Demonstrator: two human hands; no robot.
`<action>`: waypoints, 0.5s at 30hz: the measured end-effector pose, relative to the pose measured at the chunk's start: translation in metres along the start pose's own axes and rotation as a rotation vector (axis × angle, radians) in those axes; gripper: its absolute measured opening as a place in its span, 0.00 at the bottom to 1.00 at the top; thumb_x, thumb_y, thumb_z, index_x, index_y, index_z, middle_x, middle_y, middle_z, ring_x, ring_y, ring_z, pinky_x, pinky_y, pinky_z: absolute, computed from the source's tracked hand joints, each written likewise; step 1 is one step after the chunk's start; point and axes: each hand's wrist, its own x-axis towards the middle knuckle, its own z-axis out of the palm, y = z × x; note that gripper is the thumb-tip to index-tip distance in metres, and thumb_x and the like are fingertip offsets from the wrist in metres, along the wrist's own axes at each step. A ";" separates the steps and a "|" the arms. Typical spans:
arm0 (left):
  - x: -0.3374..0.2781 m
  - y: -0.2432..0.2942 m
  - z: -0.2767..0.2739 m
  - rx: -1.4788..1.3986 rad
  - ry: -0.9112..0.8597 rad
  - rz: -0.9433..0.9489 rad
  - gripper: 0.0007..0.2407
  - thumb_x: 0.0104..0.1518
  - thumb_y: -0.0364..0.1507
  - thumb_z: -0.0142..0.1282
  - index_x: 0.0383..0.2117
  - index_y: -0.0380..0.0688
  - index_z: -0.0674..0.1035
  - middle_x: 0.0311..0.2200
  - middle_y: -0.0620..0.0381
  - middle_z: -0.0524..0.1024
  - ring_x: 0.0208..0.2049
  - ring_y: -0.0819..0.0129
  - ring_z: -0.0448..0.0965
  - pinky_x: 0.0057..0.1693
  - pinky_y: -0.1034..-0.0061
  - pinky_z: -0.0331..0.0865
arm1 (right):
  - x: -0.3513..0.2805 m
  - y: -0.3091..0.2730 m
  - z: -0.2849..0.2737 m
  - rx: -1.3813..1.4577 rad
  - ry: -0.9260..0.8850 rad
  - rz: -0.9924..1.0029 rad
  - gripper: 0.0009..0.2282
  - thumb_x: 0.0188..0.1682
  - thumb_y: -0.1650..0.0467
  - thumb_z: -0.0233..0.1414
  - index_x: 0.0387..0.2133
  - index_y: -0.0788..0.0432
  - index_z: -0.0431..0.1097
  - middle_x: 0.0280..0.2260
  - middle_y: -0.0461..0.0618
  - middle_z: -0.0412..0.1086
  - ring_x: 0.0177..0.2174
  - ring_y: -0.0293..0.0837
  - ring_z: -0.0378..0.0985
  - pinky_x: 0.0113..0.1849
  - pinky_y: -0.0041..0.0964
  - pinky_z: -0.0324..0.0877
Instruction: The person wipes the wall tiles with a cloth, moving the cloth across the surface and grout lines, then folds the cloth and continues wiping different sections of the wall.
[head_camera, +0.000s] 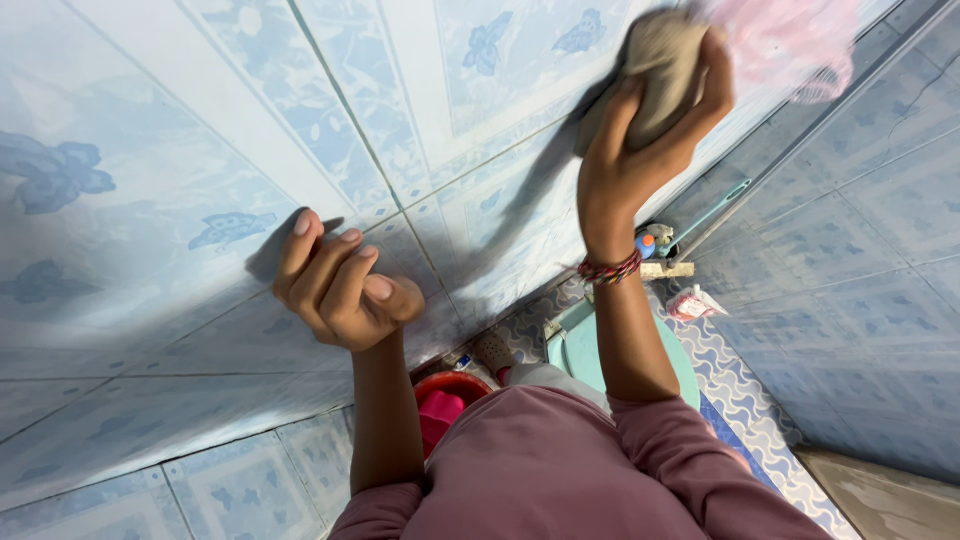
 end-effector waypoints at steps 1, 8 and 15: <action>-0.001 -0.001 -0.002 0.020 -0.028 0.026 0.09 0.65 0.29 0.40 0.32 0.39 0.72 0.33 0.51 0.71 0.52 0.56 0.72 0.59 0.61 0.75 | 0.000 -0.001 -0.002 0.008 0.009 0.023 0.21 0.63 0.78 0.50 0.66 0.60 0.50 0.62 0.58 0.61 0.56 0.47 0.69 0.59 0.37 0.64; -0.029 0.013 -0.022 -0.012 -0.092 -0.114 0.09 0.66 0.28 0.37 0.34 0.41 0.72 0.36 0.51 0.72 0.54 0.55 0.72 0.62 0.61 0.75 | -0.044 -0.003 -0.004 0.076 -0.030 0.169 0.22 0.65 0.71 0.52 0.65 0.65 0.48 0.58 0.62 0.65 0.55 0.49 0.72 0.59 0.41 0.67; -0.055 0.031 -0.021 0.020 -0.125 -0.083 0.05 0.64 0.30 0.43 0.36 0.43 0.72 0.40 0.53 0.73 0.59 0.54 0.69 0.68 0.58 0.62 | -0.191 -0.042 0.027 0.453 -0.154 0.538 0.23 0.59 0.65 0.51 0.57 0.73 0.52 0.47 0.61 0.60 0.47 0.49 0.68 0.50 0.44 0.70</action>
